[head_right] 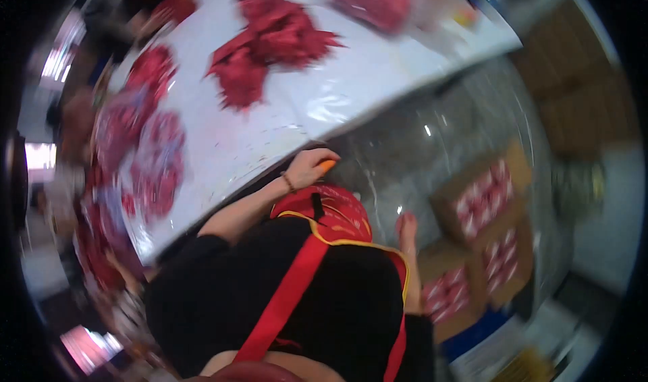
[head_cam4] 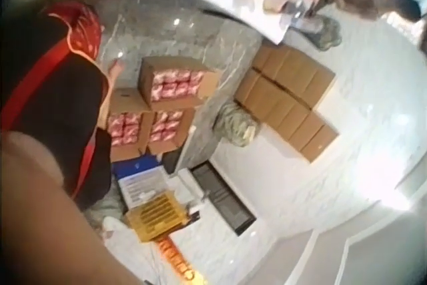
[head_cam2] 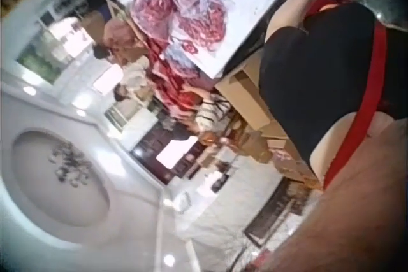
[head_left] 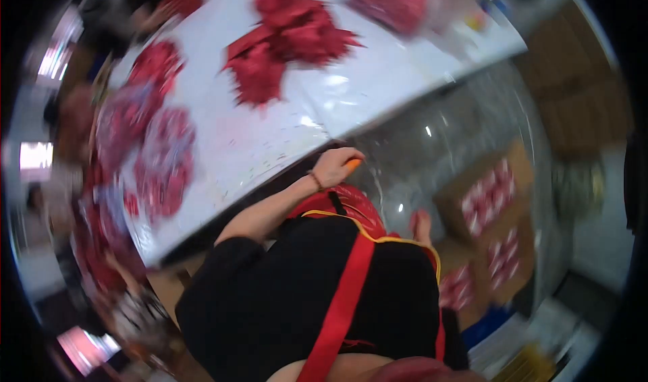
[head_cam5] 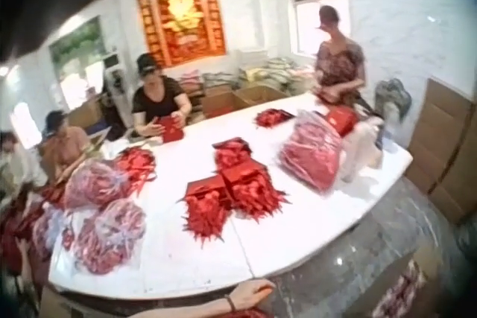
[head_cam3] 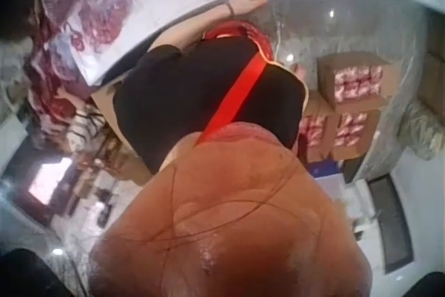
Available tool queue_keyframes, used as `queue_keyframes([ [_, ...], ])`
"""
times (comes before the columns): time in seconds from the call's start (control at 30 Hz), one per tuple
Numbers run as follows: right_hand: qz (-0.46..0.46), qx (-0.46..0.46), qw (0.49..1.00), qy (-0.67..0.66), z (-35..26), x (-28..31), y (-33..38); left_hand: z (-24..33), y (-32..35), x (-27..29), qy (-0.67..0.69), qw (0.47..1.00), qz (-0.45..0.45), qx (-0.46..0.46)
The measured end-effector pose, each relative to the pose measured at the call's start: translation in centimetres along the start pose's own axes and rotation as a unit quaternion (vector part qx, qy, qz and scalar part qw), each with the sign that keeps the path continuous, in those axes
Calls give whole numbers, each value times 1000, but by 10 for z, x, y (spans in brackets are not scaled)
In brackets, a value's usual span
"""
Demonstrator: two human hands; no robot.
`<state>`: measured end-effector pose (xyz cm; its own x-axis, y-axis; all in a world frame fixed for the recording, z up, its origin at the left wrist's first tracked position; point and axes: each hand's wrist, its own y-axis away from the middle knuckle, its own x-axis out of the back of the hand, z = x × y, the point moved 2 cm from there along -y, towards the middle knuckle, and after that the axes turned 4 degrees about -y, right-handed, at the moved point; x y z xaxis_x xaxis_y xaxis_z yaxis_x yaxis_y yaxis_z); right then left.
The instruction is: Packaging red paper gift bags into plastic sleeves, placing them in shipping boxes, and tying decorative ribbons on the bags.
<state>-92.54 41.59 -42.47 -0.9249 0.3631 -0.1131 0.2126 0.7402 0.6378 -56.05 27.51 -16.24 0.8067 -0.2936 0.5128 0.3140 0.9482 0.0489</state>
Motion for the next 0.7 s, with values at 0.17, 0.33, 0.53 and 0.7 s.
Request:
queue_keyframes([
  [0.17, 68, -35, 996, 48, -31, -55, 13, 17, 10, -7, -9, 997, -72, -13],
  [0.33, 153, -46, 987, 7, 46, -64, 55, 11, 14, -30, 2, 968, -252, -1],
  [0.53, 213, -84, 972, 60, 142, -65, 138, 11, 12, -33, -83, 935, -338, -67],
  [0.7, 302, -169, 937, -39, 148, -77, 171, 11, 7, -25, -113, 923, -350, -113],
])
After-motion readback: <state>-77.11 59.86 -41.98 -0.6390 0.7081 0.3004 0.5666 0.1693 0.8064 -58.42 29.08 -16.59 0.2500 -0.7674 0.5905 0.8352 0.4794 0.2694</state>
